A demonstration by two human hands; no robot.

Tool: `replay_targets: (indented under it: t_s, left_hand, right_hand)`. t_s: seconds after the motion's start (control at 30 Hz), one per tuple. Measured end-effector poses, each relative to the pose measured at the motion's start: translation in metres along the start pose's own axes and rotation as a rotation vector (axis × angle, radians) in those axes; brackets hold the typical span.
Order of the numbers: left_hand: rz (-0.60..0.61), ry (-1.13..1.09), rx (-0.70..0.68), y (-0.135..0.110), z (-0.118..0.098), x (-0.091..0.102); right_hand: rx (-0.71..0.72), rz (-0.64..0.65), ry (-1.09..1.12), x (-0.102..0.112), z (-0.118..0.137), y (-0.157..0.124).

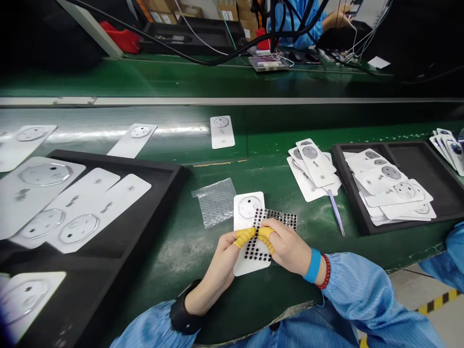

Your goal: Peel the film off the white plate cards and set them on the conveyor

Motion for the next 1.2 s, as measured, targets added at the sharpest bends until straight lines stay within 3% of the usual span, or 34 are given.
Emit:
replay_targets:
  t_s: [0.23, 0.4, 0.5, 0.57, 0.63, 0.77, 0.97, 1.2]
  left_hand:
    - [-0.060, 0.188, -0.092, 0.011, -0.003, 0.015]
    - [-0.266, 0.306, -0.277, 0.008, -0.030, 0.036]
    - [-0.410, 0.340, -0.473, -0.009, -0.041, 0.033]
    - [-0.360, 0.349, -0.531, -0.020, -0.036, 0.022]
    - [-0.201, 0.357, -0.498, -0.029, -0.024, 0.012]
    - [0.033, 0.390, -0.496, -0.041, 0.002, 0.003]
    - [-0.012, 0.526, -0.533, -0.049, 0.005, 0.005]
    - [0.069, 0.563, -0.696, -0.052, -0.006, -0.001]
  right_hand:
    - [0.000, 0.061, 0.088, 0.000, -0.007, 0.002]
    - [-0.226, 0.205, 0.268, 0.010, -0.020, -0.001]
    - [-0.365, 0.125, 0.439, 0.025, -0.017, 0.004]
    - [-0.375, -0.064, 0.486, 0.036, -0.006, 0.013]
    - [-0.313, -0.232, 0.467, 0.041, 0.008, 0.024]
    - [-0.194, -0.341, 0.423, 0.032, 0.026, 0.038]
    - [-0.197, -0.422, 0.410, 0.020, 0.028, 0.030]
    - [-0.254, -0.467, 0.430, 0.019, 0.031, 0.027]
Point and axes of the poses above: each hand's wrist, its own y-axis towards the middle knuckle, its own x-axis out of the back of the hand, z = x × y, the point moved 2 cm from there along y, towards the middle knuckle, and after that the axes turned 5 degrees about y, right-handed, at the moved point
